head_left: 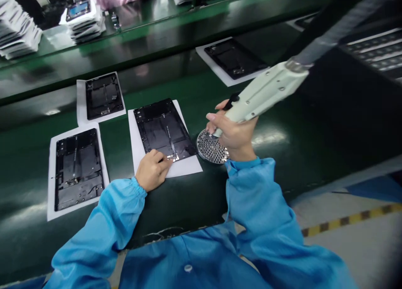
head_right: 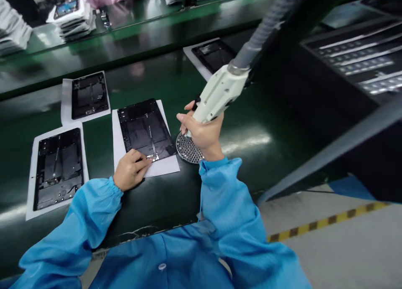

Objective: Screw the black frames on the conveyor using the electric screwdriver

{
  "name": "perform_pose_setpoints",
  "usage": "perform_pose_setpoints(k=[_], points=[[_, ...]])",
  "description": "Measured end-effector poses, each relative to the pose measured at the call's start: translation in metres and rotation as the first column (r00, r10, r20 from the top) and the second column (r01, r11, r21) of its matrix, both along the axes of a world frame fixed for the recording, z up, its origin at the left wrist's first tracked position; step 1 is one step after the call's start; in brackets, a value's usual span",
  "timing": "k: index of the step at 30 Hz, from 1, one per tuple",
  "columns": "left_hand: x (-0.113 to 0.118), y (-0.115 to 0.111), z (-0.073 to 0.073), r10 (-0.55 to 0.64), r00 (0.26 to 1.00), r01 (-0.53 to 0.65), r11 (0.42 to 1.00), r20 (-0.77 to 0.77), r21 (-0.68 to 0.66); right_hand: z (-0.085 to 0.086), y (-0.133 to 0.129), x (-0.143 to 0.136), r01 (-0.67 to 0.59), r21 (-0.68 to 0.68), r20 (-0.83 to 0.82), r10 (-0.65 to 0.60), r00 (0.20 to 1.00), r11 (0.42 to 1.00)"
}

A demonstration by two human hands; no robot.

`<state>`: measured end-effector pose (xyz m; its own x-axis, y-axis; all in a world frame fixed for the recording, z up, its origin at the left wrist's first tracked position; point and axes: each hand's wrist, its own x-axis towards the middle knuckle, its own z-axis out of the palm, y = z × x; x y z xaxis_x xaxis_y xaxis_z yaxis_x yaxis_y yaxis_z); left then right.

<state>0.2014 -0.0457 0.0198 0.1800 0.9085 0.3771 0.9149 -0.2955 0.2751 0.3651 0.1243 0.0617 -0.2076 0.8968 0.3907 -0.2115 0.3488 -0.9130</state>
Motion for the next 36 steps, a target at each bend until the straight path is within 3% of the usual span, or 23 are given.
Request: perform_pose_setpoints(k=[4, 31, 34, 36], points=[[-0.001, -0.002, 0.0, -0.038, 0.999, 0.037, 0.999, 0.032, 0.03, -0.007, 0.004, -0.005, 0.0, 0.017, 0.022, 0.0, 1.0, 1.0], [-0.003, -0.004, -0.002, -0.068, 0.997, 0.064, 0.993, 0.041, 0.104, -0.006, -0.001, -0.015, -0.013, -0.03, 0.024, 0.014, 1.0, 0.999], [-0.002, -0.005, -0.002, -0.006, 1.0, 0.003, 0.995, 0.023, 0.103, -0.006, 0.0, -0.015, -0.01, -0.026, 0.023, 0.011, 1.0, 1.0], [-0.001, -0.006, -0.002, 0.107, 0.994, -0.107, 0.988, 0.007, 0.115, -0.005, -0.001, -0.013, 0.005, -0.008, 0.016, -0.005, 1.0, 1.0]])
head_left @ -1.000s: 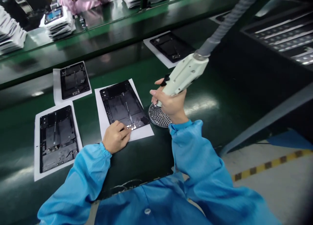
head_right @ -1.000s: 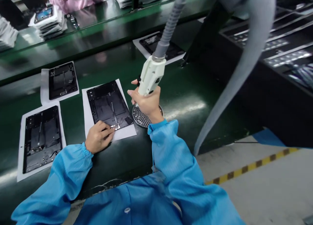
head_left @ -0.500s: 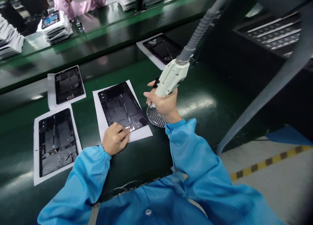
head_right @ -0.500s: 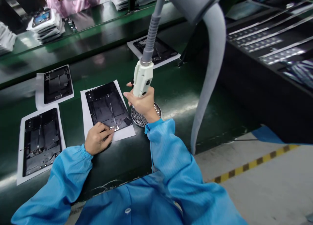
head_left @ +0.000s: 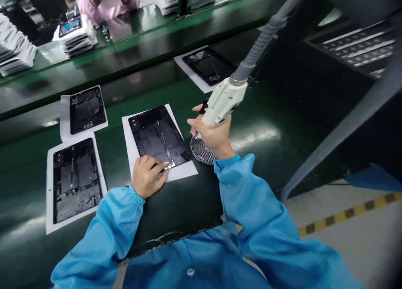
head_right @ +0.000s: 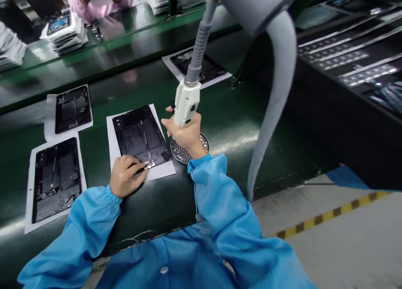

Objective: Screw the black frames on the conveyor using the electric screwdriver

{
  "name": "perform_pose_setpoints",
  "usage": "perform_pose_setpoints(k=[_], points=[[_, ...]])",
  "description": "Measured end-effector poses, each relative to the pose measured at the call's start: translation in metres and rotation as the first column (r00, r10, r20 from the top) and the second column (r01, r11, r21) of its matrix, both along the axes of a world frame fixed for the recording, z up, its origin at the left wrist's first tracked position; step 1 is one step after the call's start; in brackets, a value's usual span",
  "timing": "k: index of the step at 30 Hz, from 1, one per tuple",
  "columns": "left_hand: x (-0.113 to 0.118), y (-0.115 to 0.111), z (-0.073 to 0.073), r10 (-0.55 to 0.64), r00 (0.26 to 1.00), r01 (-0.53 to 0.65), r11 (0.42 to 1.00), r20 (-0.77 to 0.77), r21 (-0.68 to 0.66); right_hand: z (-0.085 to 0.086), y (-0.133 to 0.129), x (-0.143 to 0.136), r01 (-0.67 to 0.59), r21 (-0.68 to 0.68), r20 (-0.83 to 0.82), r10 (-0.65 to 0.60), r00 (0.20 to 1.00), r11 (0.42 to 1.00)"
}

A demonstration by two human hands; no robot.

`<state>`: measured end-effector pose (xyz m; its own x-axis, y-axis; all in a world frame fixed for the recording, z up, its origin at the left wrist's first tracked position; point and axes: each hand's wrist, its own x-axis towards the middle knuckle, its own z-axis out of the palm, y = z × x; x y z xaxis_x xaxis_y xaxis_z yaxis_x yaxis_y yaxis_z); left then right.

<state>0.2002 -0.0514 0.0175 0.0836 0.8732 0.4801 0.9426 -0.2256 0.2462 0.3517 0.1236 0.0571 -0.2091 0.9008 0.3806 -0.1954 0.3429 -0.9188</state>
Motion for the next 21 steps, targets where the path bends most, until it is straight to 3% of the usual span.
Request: perform_pose_setpoints(k=[3, 5, 12, 21], points=[[0.002, 0.001, -0.002, 0.159, 0.987, -0.159, 0.987, -0.011, -0.003, 0.005, -0.007, 0.001, 0.012, 0.041, -0.018, -0.011, 1.0, 0.999], [0.003, 0.003, -0.004, 0.188, 0.982, -0.189, 0.981, -0.017, -0.037, 0.01, -0.017, -0.002, -0.02, 0.044, -0.03, 0.021, 0.999, 0.999], [0.001, 0.002, -0.001, 0.136, 0.989, -0.144, 0.97, -0.057, -0.195, 0.015, -0.063, -0.033, -0.227, -0.035, 0.023, 0.228, 0.973, 0.973], [0.003, 0.003, 0.003, 0.116, 0.992, -0.123, 0.963, -0.042, -0.24, 0.002, -0.073, -0.044, -0.293, -0.069, 0.11, 0.299, 0.948, 0.954]])
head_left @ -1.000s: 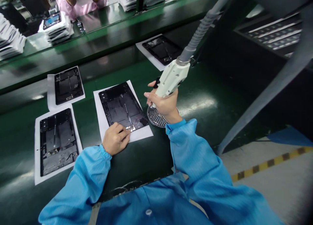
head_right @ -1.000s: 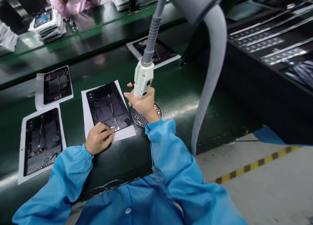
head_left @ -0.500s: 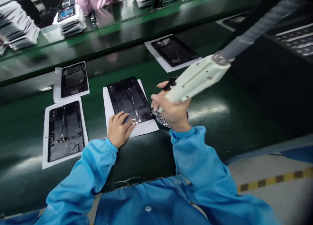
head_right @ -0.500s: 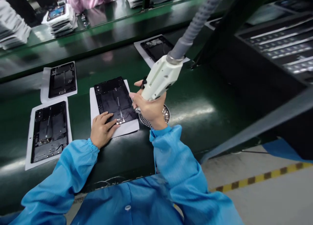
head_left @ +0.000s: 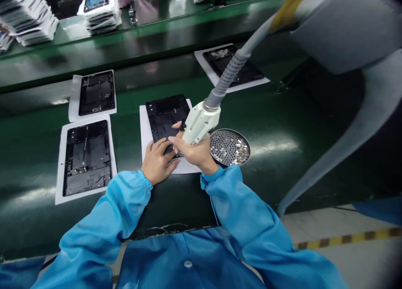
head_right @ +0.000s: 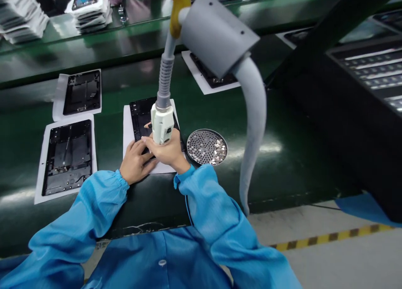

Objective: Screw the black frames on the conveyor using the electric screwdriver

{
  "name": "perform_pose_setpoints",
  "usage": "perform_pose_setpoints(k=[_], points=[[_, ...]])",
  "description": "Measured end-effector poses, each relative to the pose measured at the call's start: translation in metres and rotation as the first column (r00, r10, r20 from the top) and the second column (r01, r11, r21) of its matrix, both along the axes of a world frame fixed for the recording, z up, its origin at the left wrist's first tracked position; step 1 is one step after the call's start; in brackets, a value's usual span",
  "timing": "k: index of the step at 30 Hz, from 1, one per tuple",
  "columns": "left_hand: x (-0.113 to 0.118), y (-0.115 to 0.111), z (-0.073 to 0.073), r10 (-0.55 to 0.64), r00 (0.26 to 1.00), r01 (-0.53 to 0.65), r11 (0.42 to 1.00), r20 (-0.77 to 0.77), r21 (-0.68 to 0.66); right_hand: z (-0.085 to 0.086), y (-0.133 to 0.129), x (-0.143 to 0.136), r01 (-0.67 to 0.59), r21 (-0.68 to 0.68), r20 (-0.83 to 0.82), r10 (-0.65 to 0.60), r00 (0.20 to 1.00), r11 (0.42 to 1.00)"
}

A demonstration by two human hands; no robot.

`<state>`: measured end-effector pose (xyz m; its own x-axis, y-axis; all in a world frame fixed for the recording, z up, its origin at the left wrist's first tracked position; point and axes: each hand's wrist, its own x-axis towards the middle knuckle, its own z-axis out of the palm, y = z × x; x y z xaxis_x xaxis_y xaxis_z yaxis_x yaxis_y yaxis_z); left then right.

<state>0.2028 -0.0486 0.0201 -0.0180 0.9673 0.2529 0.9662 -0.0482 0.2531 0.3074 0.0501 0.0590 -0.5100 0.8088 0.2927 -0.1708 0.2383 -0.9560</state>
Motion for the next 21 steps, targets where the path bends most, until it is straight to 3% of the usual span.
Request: perform_pose_setpoints(k=[8, 21], points=[[0.0013, -0.0007, -0.0005, 0.01, 1.0, -0.009, 0.999, 0.018, -0.037, -0.0081, -0.003, 0.0006, -0.046, 0.054, 0.059, 0.043, 0.997, 0.997], [0.0017, -0.0014, -0.001, 0.011, 1.0, -0.01, 0.999, 0.018, -0.041, -0.0035, -0.0037, 0.001, -0.082, -0.023, 0.04, 0.083, 0.996, 0.996]])
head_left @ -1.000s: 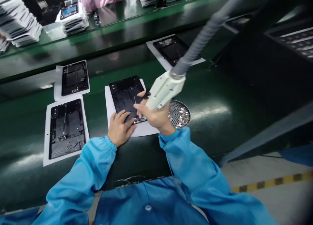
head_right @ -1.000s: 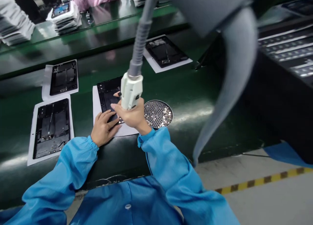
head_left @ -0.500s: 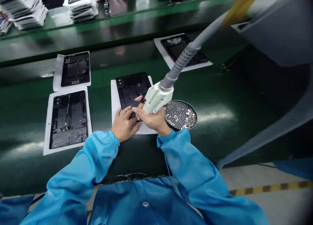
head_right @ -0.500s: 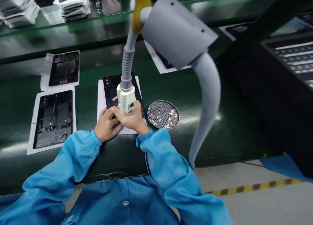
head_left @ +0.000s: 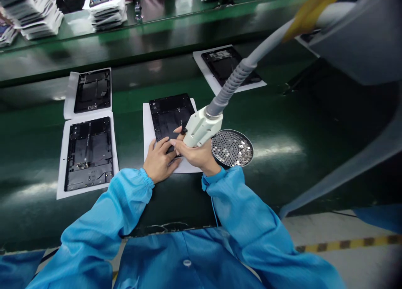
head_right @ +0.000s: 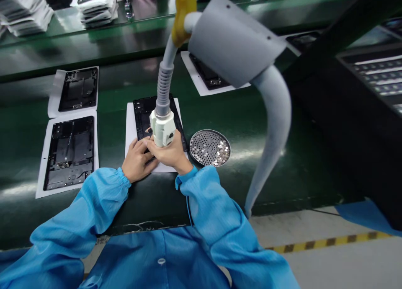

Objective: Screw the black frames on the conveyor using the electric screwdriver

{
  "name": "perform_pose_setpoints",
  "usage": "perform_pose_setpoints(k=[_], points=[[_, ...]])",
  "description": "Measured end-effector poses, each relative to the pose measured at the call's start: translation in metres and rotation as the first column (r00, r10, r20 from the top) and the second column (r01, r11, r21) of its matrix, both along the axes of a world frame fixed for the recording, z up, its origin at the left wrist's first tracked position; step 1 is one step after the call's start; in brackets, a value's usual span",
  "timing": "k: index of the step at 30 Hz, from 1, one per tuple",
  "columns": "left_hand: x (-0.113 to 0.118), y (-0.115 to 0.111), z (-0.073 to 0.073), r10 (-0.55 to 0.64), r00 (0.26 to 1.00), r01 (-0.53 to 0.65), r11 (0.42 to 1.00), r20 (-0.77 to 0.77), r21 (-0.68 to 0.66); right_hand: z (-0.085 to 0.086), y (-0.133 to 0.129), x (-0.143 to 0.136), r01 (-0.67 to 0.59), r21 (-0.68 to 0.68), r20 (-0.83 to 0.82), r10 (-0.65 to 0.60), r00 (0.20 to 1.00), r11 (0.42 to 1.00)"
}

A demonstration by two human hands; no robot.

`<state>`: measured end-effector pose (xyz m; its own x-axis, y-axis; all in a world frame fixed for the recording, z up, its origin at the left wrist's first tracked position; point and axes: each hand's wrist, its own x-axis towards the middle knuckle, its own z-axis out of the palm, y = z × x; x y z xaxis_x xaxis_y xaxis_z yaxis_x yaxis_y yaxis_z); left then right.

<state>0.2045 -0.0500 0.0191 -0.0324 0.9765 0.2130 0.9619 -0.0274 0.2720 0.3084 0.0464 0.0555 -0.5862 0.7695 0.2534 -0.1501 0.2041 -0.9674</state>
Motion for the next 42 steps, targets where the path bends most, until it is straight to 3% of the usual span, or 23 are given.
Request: perform_pose_setpoints(k=[8, 14, 17, 18, 20, 22, 23, 25, 28, 30, 32, 36, 42], points=[[-0.002, -0.001, 0.004, -0.02, 0.999, 0.019, 0.999, 0.031, 0.046, 0.012, 0.012, 0.013, 0.207, 0.051, -0.087, -0.202, 0.975, 0.977], [-0.001, -0.026, 0.004, -0.053, 0.998, 0.051, 0.994, 0.018, 0.097, 0.02, 0.024, 0.035, 0.313, 0.06, -0.177, -0.299, 0.938, 0.948], [-0.009, -0.036, 0.012, -0.079, 0.996, 0.074, 0.991, 0.04, 0.115, 0.02, 0.026, 0.039, 0.342, 0.085, -0.165, -0.325, 0.931, 0.936], [-0.014, -0.037, 0.016, -0.028, 0.998, 0.022, 0.993, 0.055, 0.114, 0.019, 0.026, 0.039, 0.351, 0.098, -0.153, -0.335, 0.93, 0.931], [-0.025, -0.037, 0.025, 0.234, 0.97, -0.238, 0.969, 0.07, 0.064, 0.019, 0.026, 0.039, 0.36, 0.115, -0.125, -0.346, 0.93, 0.926], [-0.035, -0.033, 0.033, 0.55, 0.835, -0.548, 0.834, 0.014, -0.066, 0.019, 0.026, 0.039, 0.367, 0.122, -0.104, -0.356, 0.929, 0.922], [-0.038, -0.03, 0.036, 0.637, 0.77, -0.634, 0.76, -0.033, -0.143, 0.019, 0.026, 0.04, 0.371, 0.127, -0.097, -0.36, 0.928, 0.92], [-0.042, -0.027, 0.038, 0.662, 0.745, -0.654, 0.703, -0.08, -0.279, 0.02, 0.024, 0.041, 0.38, 0.136, -0.092, -0.37, 0.924, 0.915], [-0.043, -0.026, 0.034, 0.58, 0.807, -0.513, 0.782, 0.111, -0.355, 0.02, 0.019, 0.045, 0.399, 0.14, -0.104, -0.387, 0.916, 0.906], [-0.049, -0.027, 0.027, 0.551, 0.744, -0.467, 0.833, 0.378, -0.295, 0.019, 0.017, 0.048, 0.407, 0.131, -0.103, -0.396, 0.912, 0.904], [-0.059, -0.026, 0.022, 0.527, 0.639, -0.522, 0.832, 0.561, -0.186, 0.018, 0.015, 0.05, 0.387, 0.123, -0.095, -0.377, 0.921, 0.914], [-0.089, -0.004, 0.023, 0.512, 0.583, -0.664, 0.747, 0.631, 0.007, 0.022, 0.014, 0.05, 0.349, 0.161, -0.069, -0.342, 0.937, 0.923], [-0.141, 0.074, 0.05, 0.457, 0.607, -0.7, 0.695, 0.651, 0.165, 0.025, 0.015, 0.036, 0.25, 0.227, -0.125, -0.226, 0.966, 0.941]])
